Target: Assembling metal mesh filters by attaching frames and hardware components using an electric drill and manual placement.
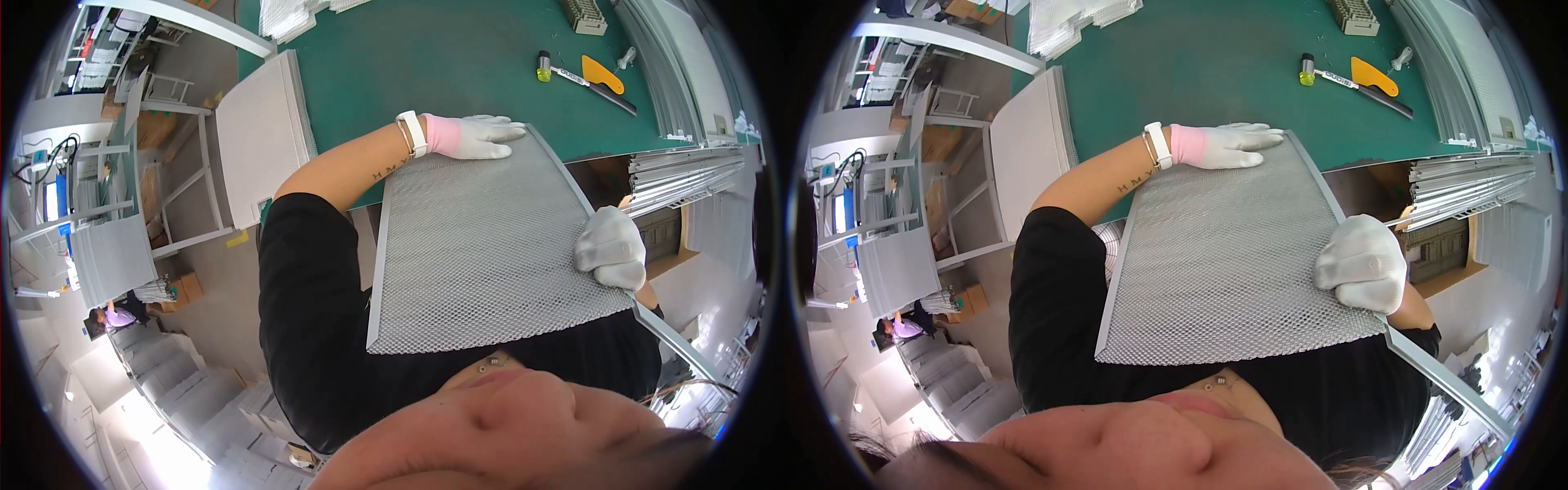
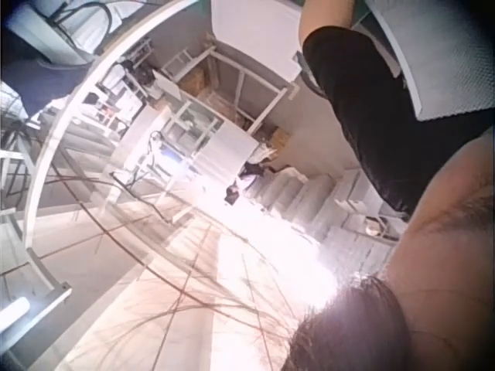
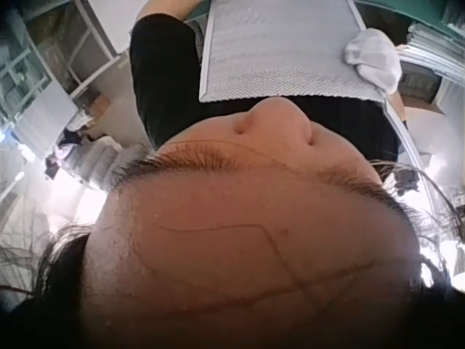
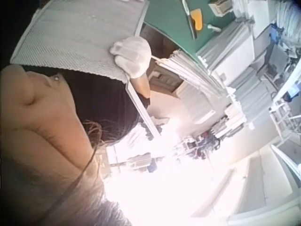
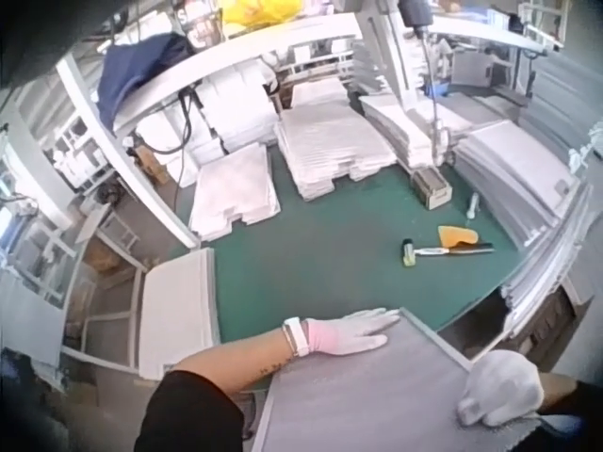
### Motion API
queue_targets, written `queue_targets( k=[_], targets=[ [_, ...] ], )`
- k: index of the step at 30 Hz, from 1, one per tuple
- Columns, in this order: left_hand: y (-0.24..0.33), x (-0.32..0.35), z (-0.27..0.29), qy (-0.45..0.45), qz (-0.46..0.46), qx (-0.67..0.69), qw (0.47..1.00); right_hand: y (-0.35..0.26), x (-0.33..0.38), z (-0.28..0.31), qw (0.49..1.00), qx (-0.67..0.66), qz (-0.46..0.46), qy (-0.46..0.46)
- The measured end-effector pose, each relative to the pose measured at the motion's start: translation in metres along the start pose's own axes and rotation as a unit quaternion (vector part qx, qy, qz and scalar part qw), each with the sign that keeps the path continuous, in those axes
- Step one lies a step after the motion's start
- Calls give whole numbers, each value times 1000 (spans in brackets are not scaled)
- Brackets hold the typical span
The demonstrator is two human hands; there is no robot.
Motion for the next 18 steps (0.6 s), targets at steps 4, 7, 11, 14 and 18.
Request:
queue_targets(
  k=[4, 7, 11, 14, 18],
  targets=[
    [8, 9, 12, 14, 12, -13, 1000, -3, 0, -2, 1000, 18, 7, 12],
    [23, 34, 20, 57, 55, -36, 996, 3, -7, 2, 1000, 8, 16, 5],
    [46, 62, 59, 145, 94, -63, 983, 27, -11, 34, 951, -109, 238, -162],
    [85, 146, 88, 191, -230, 380, 875, 36, -29, 43, 983, 174, -18, 57],
    [143, 171, 85, 689, -160, 76, 703, 95, -30, 74, 901, 113, -201, 368]
  ],
)
Point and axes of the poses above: each hand's wrist, its own x-axis away from the middle knuckle, its own z-axis out of the back of the hand, y = z × x, the point moved 3 cm from there along -x, towards the middle knuckle, and after that the axes turned 3 degrees about -z, right-handed, at the moved point
